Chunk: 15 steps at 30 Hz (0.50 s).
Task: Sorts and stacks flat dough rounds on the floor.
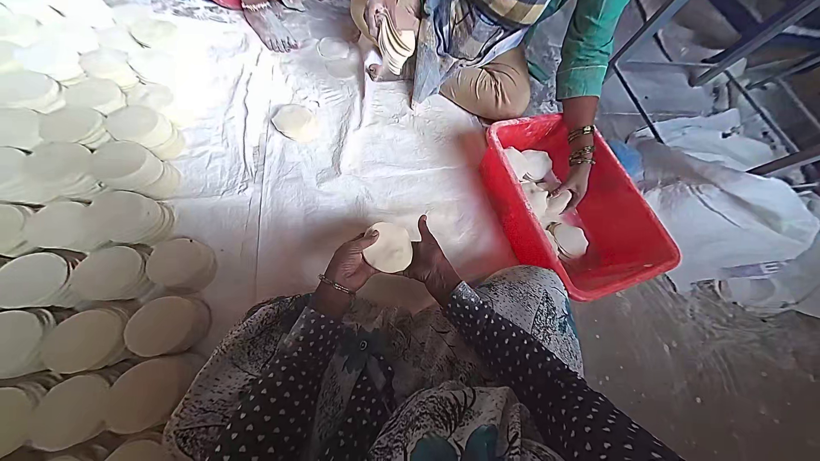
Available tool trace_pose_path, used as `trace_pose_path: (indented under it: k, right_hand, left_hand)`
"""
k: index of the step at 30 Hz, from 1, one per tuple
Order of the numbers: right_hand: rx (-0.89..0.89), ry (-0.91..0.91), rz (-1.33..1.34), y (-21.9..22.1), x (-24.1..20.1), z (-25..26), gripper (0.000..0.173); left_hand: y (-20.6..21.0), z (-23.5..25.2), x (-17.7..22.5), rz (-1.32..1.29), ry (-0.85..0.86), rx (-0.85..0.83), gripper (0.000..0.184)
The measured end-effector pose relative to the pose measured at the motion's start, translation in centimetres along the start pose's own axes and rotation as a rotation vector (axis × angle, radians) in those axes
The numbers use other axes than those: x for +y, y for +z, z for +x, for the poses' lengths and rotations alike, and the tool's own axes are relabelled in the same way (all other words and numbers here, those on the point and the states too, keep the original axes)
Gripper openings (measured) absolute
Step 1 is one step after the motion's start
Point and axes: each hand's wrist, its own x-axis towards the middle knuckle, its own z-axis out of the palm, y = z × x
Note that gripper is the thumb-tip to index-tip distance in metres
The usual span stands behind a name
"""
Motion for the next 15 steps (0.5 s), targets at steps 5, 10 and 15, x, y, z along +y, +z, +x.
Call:
trace_pose_path:
  k: [5, 10, 15]
  right_hand:
    - [0.135, -0.234, -0.326, 2.3, -0.6, -1.3, 0.035]
    - [0.059, -0.519, -0.758, 2.4, -3.9, -1.7, 0.025]
    - [0.342, -0.549, -1.553, 1.7, -9.2, 0.1, 0.028]
  left_hand:
    - [-0.2, 1.2, -1.3, 0.701, 0.405, 0.085, 0.043]
    - [0.0, 1.5, -0.7, 0.532, 0.299, 0.199, 0.043]
    - [-0.7, 1.1, 0.9, 0.217, 0.115, 0.291, 0.055]
